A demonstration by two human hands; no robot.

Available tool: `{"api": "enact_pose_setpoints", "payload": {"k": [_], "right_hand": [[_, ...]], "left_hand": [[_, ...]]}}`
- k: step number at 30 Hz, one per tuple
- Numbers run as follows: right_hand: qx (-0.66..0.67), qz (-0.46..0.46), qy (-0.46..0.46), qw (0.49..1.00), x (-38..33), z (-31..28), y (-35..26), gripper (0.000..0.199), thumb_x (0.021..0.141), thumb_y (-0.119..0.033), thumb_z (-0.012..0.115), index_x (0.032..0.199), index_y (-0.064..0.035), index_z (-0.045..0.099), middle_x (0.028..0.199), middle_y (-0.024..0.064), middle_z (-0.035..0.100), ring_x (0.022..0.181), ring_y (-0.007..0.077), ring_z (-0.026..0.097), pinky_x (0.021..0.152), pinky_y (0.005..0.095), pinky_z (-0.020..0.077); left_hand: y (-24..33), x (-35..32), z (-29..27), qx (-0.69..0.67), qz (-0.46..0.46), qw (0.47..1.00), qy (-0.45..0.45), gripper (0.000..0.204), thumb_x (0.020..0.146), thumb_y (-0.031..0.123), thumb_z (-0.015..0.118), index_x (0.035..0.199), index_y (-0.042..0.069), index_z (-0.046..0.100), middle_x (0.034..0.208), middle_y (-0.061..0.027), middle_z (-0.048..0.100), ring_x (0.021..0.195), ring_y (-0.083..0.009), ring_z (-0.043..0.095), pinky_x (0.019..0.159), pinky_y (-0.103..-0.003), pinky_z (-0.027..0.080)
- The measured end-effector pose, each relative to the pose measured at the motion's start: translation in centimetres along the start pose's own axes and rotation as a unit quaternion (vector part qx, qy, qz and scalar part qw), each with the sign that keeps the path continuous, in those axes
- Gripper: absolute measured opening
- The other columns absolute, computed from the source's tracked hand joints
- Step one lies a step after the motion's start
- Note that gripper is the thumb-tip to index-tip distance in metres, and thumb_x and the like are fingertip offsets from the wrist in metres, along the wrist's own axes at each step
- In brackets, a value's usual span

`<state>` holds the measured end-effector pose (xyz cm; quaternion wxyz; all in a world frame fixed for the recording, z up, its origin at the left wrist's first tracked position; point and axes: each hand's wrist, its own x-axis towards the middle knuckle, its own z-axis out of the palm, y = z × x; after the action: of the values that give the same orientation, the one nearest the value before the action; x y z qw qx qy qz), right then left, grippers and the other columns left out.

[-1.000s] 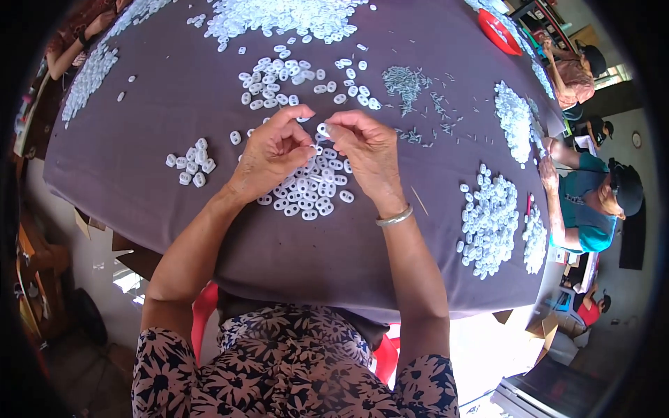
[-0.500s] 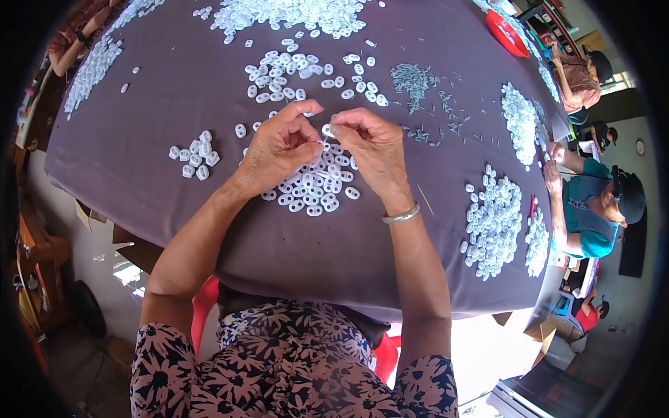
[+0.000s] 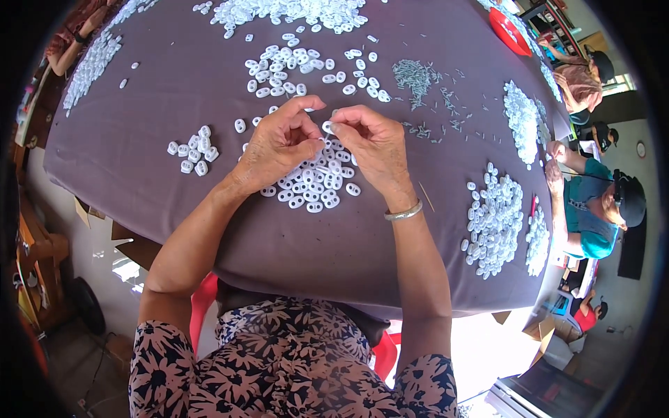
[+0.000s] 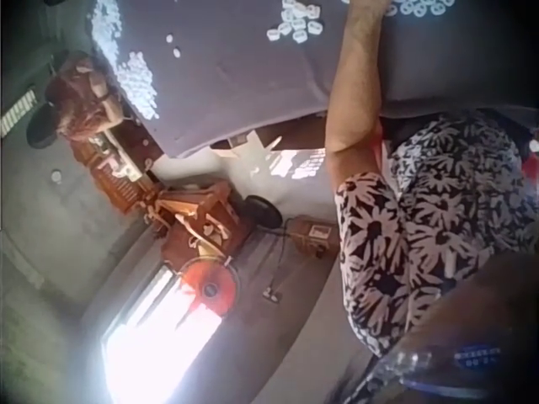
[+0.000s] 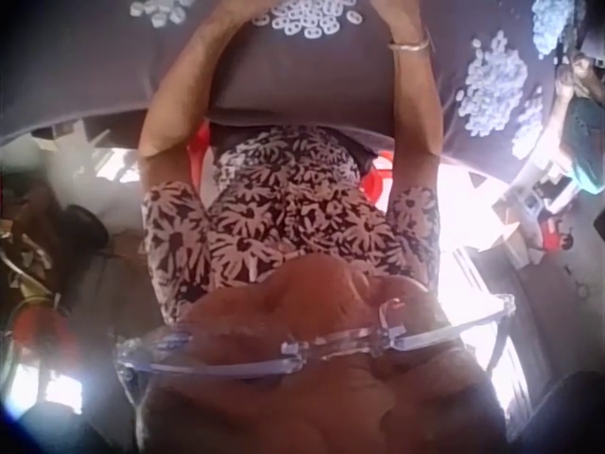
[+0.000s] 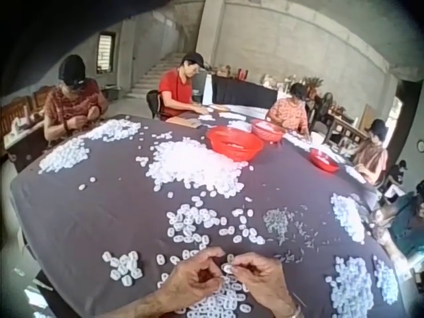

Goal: The person assembles plastic cord lock components by fitting small plastic pieces together by hand and placing the assembled pieces on the table.

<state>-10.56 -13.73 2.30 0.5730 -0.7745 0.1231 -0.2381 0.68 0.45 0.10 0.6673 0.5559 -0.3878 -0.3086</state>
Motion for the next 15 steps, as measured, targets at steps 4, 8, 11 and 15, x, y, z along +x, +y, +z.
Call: {"api": "enact_pose_setpoints", "payload": {"k": [4, 8, 11, 15], "right_hand": [[0.014, 0.009, -0.006, 1.000, -0.05, 0.13, 0.10, 0.009, 0.084, 0.002, 0.065, 0.091, -0.0018, 0.066, 0.079, -0.0043, 0.060, 0.068, 0.0018, 0.051, 0.059, 0.0174, 0.0423], [0.003, 0.002, -0.028, 1.000, -0.24, 0.45, -0.12, 0.008, 0.085, 0.003, 0.063, 0.090, -0.0015, 0.065, 0.078, -0.0043, 0.060, 0.069, 0.0020, 0.052, 0.060, 0.0181, 0.0436], [0.037, 0.026, -0.049, 0.998, -0.32, 0.43, 0.32, 0.007, 0.085, 0.004, 0.061, 0.089, -0.0014, 0.064, 0.080, -0.0037, 0.060, 0.071, 0.0024, 0.053, 0.062, 0.0185, 0.0449], [0.071, 0.023, -0.054, 0.996, -0.38, 0.57, 0.62, 0.009, 0.085, 0.006, 0.060, 0.090, -0.0014, 0.062, 0.081, -0.0029, 0.060, 0.073, 0.0023, 0.053, 0.064, 0.0186, 0.0454]], "left_hand": [[-0.01, 0.05, 0.06, 0.003, -0.005, 1.000, 0.001, 0.043, 0.078, -0.004, 0.062, 0.119, 0.002, 0.049, 0.074, -0.0015, 0.059, 0.067, -0.0056, 0.055, 0.061, -0.022, 0.046], [-0.02, 0.02, -0.05, 0.010, -0.002, 1.000, 0.002, 0.043, 0.079, -0.003, 0.062, 0.119, 0.002, 0.048, 0.074, -0.0015, 0.059, 0.066, -0.0055, 0.055, 0.061, -0.022, 0.046], [0.23, 0.01, -0.06, 0.011, -0.009, 1.000, 0.002, 0.043, 0.079, -0.003, 0.062, 0.120, 0.001, 0.048, 0.074, -0.0016, 0.059, 0.066, -0.0055, 0.055, 0.061, -0.022, 0.046], [0.52, 0.06, -0.06, 0.000, -0.021, 1.000, 0.006, 0.045, 0.079, -0.003, 0.061, 0.121, 0.000, 0.047, 0.074, -0.0021, 0.059, 0.065, -0.0057, 0.055, 0.061, -0.022, 0.046]]}}
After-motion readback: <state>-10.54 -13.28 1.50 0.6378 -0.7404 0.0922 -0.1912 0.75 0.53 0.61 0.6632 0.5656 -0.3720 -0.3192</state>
